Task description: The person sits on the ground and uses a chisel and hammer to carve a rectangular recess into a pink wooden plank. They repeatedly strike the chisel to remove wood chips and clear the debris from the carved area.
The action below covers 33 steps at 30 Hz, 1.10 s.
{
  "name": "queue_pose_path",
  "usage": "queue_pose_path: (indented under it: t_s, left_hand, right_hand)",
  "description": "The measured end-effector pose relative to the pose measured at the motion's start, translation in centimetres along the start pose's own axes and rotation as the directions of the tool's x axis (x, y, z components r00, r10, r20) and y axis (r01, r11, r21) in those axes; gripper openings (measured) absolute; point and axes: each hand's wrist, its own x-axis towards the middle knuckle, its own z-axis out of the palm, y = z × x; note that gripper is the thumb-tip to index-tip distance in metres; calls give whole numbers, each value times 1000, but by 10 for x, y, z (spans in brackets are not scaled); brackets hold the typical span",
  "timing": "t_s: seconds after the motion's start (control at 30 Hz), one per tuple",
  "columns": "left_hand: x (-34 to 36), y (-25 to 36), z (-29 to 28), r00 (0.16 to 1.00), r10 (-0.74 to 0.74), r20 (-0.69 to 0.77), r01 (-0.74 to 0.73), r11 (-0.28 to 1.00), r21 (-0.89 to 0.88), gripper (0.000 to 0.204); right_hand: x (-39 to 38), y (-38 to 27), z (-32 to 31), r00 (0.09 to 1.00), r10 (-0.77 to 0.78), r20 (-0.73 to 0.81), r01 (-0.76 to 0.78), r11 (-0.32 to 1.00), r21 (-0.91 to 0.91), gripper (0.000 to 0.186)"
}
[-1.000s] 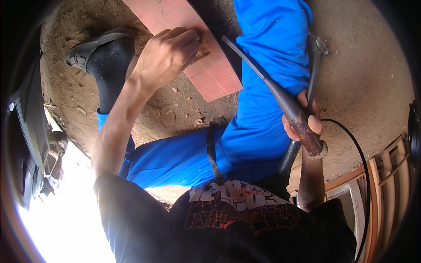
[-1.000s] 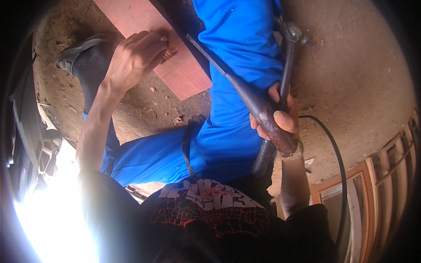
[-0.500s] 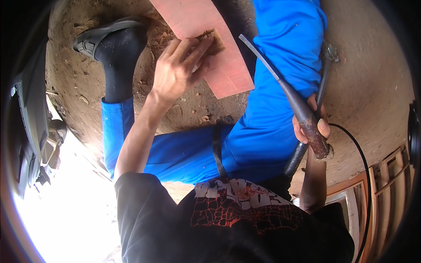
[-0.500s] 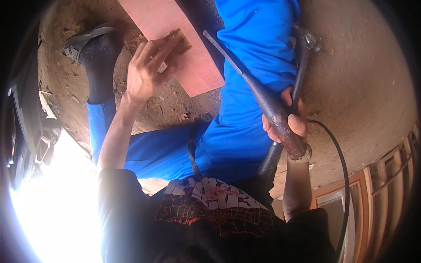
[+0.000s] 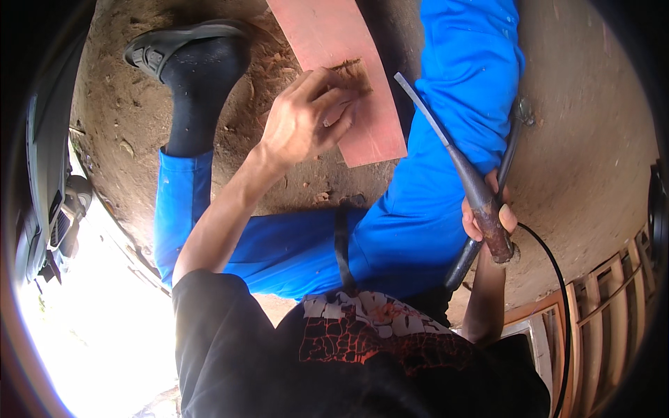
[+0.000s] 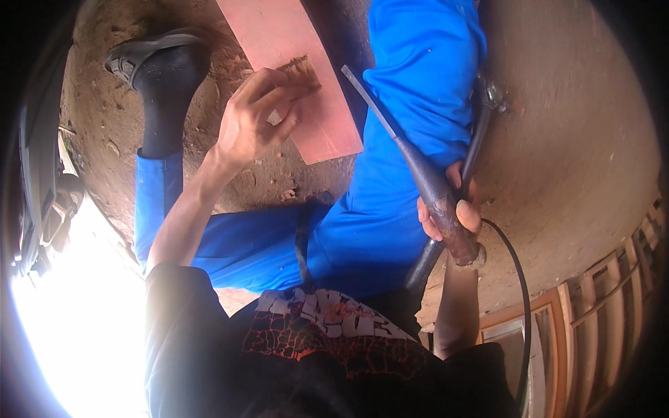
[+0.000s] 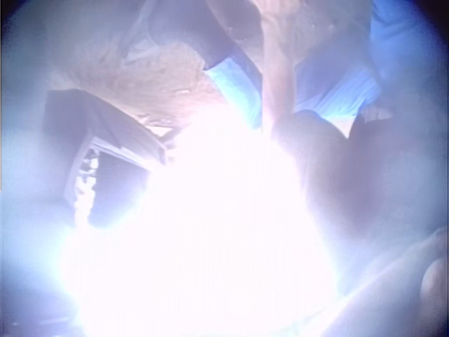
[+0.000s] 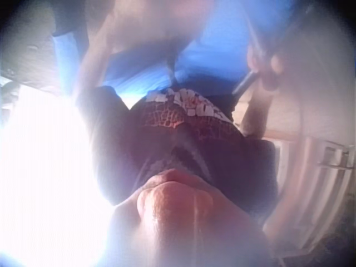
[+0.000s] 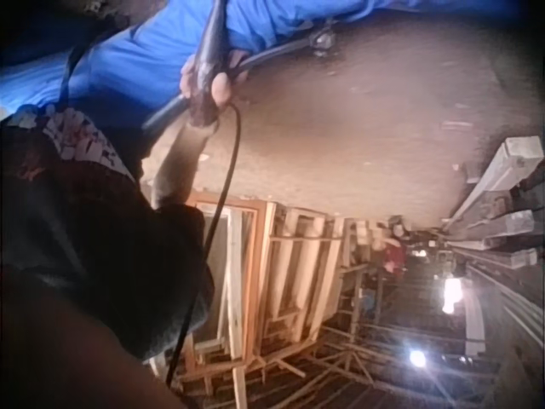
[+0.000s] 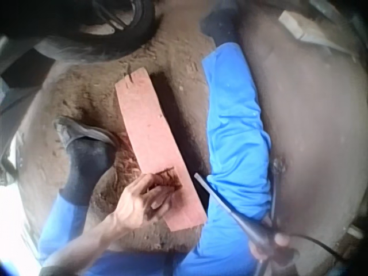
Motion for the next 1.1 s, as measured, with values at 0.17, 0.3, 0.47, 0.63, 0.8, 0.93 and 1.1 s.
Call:
queue_pose_path:
  t_s: [0.17, 0.3, 0.47, 0.63, 0.8, 0.93, 1.1]
  left_hand:
    - [1, 2, 0, 995, -75, -69, 86, 983, 165, 27]
    - [-4, 8, 8, 994, -85, -73, 99, 972, 214, 31]
    - [10, 0, -4, 997, -24, 71, 3, 959, 285, 32]
    - [29, -8, -20, 974, 52, 219, -100, 972, 214, 27]
    - [32, -6, -18, 970, -19, 241, 3, 998, 68, 26]
    - [32, -2, -15, 961, -148, 235, 140, 989, 50, 29]
    - [29, -9, -9, 986, -106, 130, 106, 994, 11, 23]
  right_hand:
    - [0, 1, 0, 1000, -13, -10, 14, 1000, 7, 47]
    - [2, -1, 4, 1000, -11, -28, 12, 1000, 13, 46]
    - [1, -1, 1, 999, -35, 18, 34, 999, 35, 43]
    - [1, 1, -5, 997, -47, 58, 45, 998, 43, 41]
    - [1, 0, 0, 998, -51, 20, 51, 998, 40, 41]
    - [1, -1, -1, 999, -30, 22, 29, 998, 49, 41]
    - [2, -3, 2, 1000, -19, 16, 19, 1000, 17, 43]
